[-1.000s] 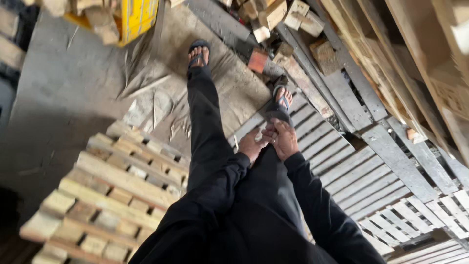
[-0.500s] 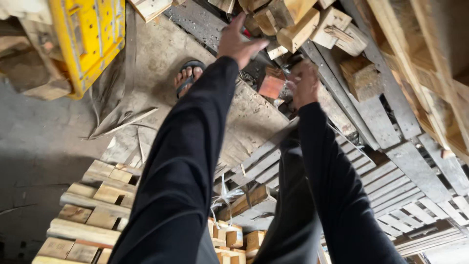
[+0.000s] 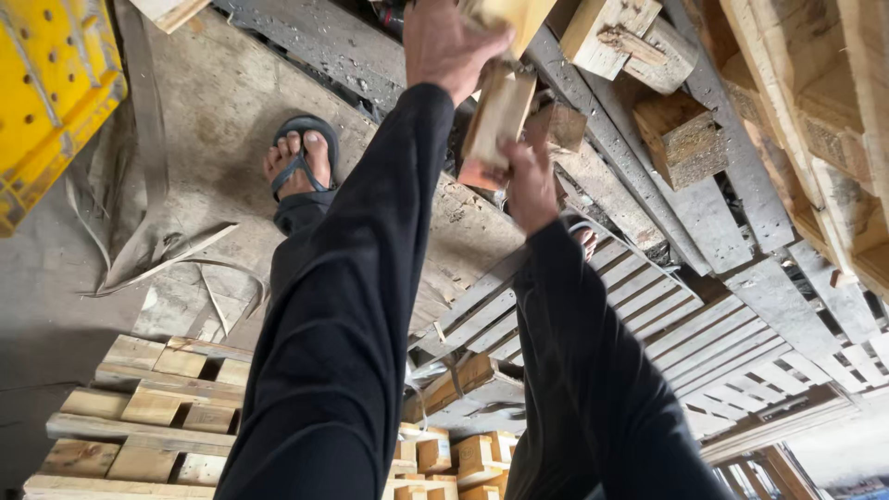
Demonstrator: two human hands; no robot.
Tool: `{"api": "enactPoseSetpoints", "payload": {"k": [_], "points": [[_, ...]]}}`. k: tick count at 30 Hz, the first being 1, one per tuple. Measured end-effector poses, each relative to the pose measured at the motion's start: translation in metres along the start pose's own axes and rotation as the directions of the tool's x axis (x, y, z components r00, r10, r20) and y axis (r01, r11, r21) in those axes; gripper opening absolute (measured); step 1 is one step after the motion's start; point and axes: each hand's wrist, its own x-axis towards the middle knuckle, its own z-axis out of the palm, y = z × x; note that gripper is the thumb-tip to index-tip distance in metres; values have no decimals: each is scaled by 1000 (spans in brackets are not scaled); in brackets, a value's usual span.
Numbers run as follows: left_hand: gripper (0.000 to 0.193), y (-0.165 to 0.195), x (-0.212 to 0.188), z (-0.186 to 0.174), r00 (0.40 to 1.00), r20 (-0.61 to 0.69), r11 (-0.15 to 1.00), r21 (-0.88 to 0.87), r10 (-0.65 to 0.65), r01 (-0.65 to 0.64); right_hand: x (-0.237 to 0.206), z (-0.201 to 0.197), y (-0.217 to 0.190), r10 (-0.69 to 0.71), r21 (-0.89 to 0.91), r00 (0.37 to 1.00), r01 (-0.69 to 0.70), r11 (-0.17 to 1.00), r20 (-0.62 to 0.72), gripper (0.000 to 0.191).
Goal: The person uses a claw hammer to pry apart wooden pallets, pulling nails out of the boards and removing planks. They set the freed planks aside and handle loose wood blocks while working through the pallets on the ground.
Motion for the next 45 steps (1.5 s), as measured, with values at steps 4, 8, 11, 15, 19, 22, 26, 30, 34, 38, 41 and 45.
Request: {"api": "enactPoseSetpoints", "payload": {"k": [4, 8, 11, 15, 19, 22, 26, 30, 34, 38, 41, 45], "points": [[56, -30, 2, 0, 966, -71, 945, -203, 248, -257, -56, -12, 34, 128, 338, 991, -108, 935, -38, 83], [77, -63, 4, 20, 993, 114, 941, -332, -24, 60, -75, -29, 37, 85, 323, 989, -40, 946, -125, 87], [82, -97, -19, 30, 976, 217, 779, -605, -35, 162, -67, -40, 19, 11, 369, 999, 7, 930, -48, 85], [80, -143, -86, 39, 924, 299, 644, -663, -239, 381, -57, -28, 4, -53, 137, 997, 59, 989, -49, 85], [79, -176, -145, 49, 883, 79, 411, -863, -464, 293, -71, 10, 38, 139, -204, 967, -184, 962, -214, 97], [81, -208, -186, 39, 774, -5, 396, -861, -633, 318, -98, 26, 87, 236, -342, 966, -259, 903, -110, 101], [85, -254, -213, 47, 688, -128, 382, -895, -714, 231, -139, 20, 145, -3, -364, 1000, 3, 931, 3, 92], [88, -285, -223, 62, 647, -111, 370, -886, -754, 279, -167, 16, 163, -64, -673, 998, 44, 738, -4, 94], [88, -293, -230, 65, 712, 79, 271, -891, -697, 364, -180, 22, 151, -51, -780, 998, 10, 625, -28, 102], [80, -290, -232, 68, 528, 97, 174, -882, -844, 439, -185, 16, 140, -54, -722, 993, 111, 683, 101, 105], [77, -288, -228, 76, 558, 47, 224, -885, -829, 407, -183, 4, 147, -28, -612, 993, 95, 785, 118, 101], [74, -283, -214, 79, 627, 118, 196, -892, -770, 408, -174, -10, 159, -104, -426, 988, 142, 894, 112, 93]]}}
